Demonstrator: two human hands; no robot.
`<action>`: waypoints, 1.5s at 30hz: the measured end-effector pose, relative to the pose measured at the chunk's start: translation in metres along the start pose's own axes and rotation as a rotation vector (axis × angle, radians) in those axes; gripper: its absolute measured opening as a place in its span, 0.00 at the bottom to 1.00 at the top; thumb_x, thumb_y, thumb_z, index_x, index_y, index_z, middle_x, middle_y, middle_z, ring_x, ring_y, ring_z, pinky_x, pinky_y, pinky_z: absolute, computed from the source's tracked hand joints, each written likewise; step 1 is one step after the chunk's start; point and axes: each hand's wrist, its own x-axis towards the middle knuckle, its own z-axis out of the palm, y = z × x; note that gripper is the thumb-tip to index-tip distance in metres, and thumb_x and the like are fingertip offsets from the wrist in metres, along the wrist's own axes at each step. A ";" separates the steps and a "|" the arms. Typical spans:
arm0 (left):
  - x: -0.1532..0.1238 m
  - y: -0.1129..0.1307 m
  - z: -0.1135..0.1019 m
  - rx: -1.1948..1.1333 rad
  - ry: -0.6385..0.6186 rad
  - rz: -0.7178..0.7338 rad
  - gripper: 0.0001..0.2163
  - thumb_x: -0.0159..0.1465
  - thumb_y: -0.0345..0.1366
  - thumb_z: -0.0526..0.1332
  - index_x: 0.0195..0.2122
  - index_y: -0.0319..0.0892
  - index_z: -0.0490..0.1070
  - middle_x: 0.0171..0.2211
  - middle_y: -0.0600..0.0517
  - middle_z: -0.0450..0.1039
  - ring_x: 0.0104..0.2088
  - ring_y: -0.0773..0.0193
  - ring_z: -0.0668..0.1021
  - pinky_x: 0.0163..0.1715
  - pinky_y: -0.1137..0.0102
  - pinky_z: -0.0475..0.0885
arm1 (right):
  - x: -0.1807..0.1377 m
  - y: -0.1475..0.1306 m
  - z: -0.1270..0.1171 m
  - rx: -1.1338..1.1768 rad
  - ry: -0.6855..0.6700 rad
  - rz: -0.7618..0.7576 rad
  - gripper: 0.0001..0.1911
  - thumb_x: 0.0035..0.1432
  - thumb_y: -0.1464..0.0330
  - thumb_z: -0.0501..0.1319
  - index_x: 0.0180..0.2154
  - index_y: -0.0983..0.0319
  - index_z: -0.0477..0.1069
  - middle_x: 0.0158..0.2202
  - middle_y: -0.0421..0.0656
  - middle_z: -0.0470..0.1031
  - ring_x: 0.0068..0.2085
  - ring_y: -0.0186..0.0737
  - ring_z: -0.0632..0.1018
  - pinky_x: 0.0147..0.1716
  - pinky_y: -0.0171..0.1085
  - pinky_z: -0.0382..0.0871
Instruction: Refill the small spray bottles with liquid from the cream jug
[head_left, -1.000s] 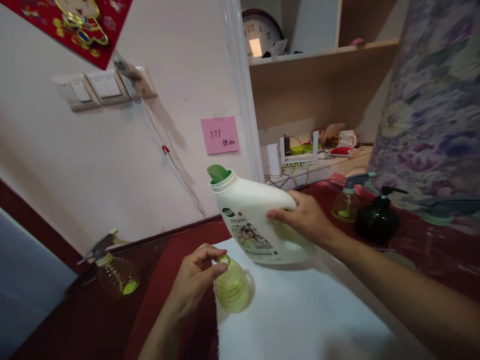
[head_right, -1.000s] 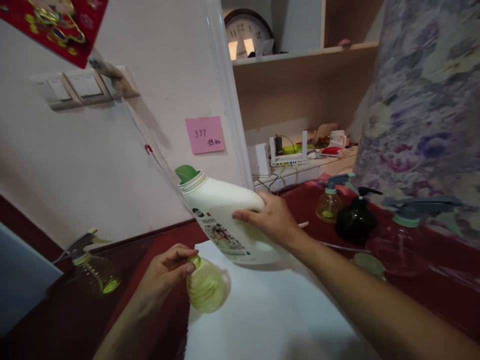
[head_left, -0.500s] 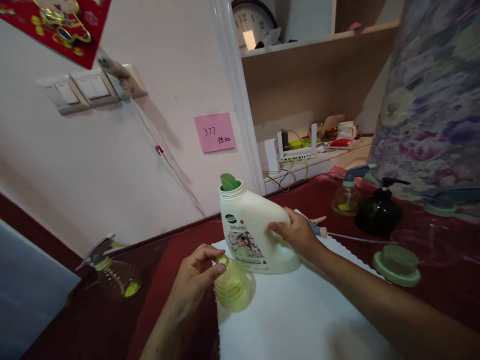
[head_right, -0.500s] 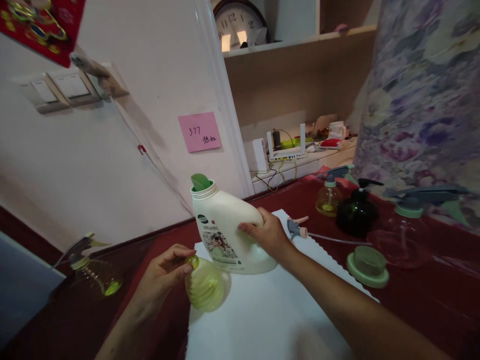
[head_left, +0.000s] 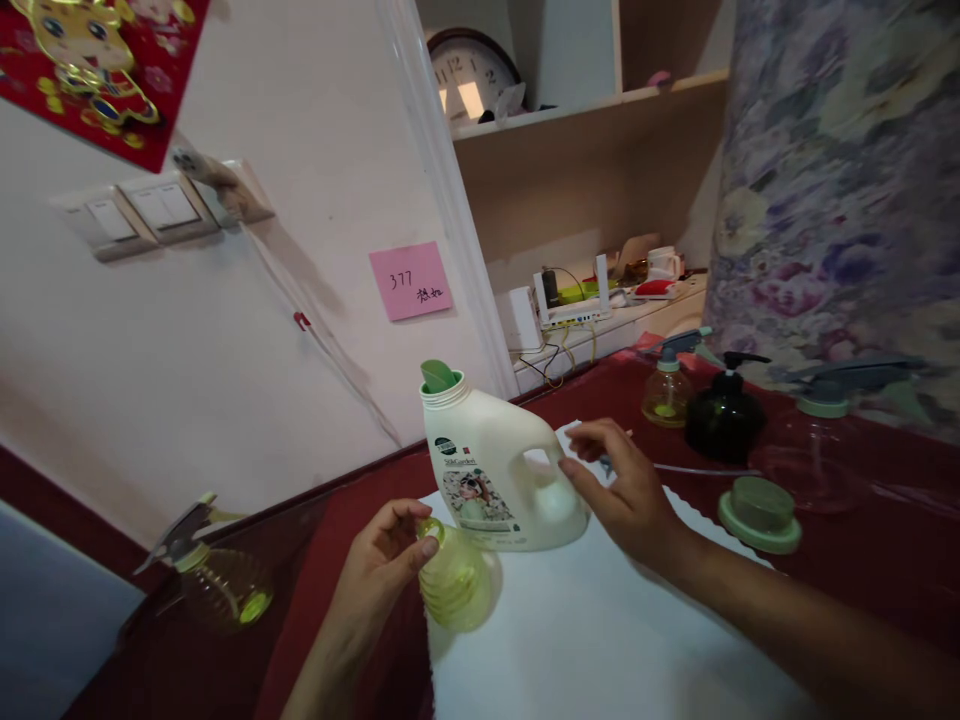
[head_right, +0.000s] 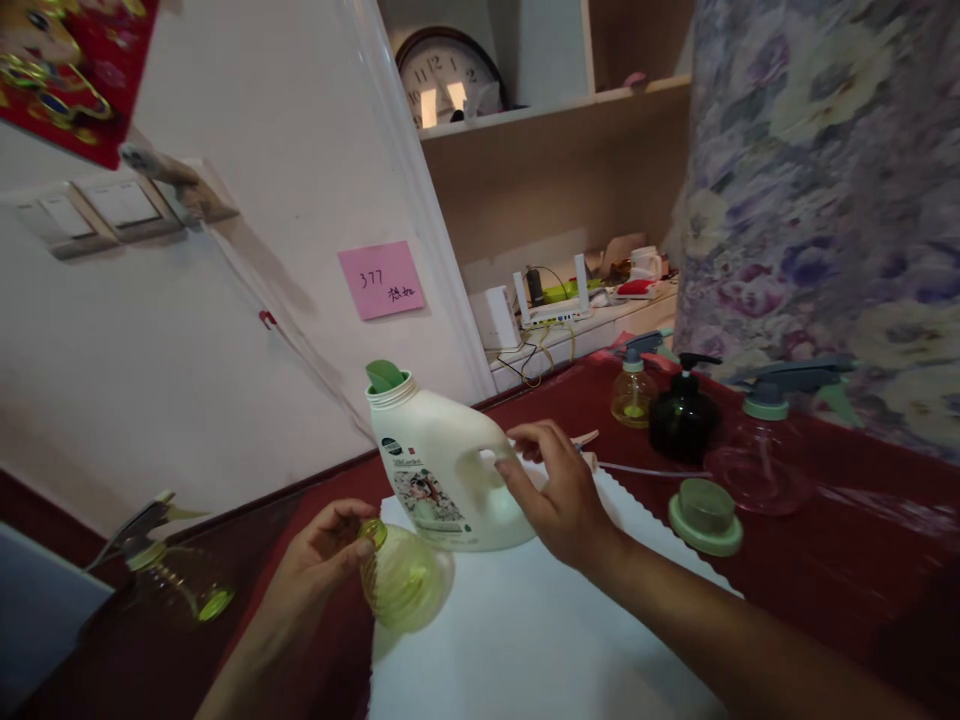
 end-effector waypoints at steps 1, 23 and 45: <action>0.000 0.000 0.000 0.003 0.004 0.002 0.18 0.52 0.44 0.77 0.40 0.44 0.77 0.35 0.51 0.75 0.36 0.62 0.74 0.36 0.71 0.69 | -0.008 -0.003 -0.002 -0.014 -0.061 -0.016 0.13 0.67 0.58 0.55 0.47 0.59 0.67 0.41 0.44 0.71 0.43 0.43 0.73 0.46 0.44 0.66; -0.008 0.027 -0.002 0.197 -0.347 -0.195 0.27 0.47 0.30 0.77 0.49 0.46 0.73 0.45 0.48 0.77 0.46 0.52 0.78 0.46 0.62 0.71 | -0.080 0.004 0.015 -0.281 -0.886 -0.081 0.09 0.62 0.63 0.62 0.43 0.58 0.74 0.42 0.45 0.78 0.41 0.51 0.79 0.42 0.48 0.69; -0.023 0.022 0.004 0.238 -0.044 -0.145 0.29 0.46 0.46 0.78 0.46 0.41 0.74 0.43 0.41 0.82 0.44 0.42 0.83 0.42 0.57 0.78 | -0.063 -0.027 0.000 -0.508 -1.009 -0.178 0.14 0.58 0.57 0.68 0.40 0.60 0.77 0.40 0.46 0.81 0.38 0.53 0.82 0.34 0.43 0.70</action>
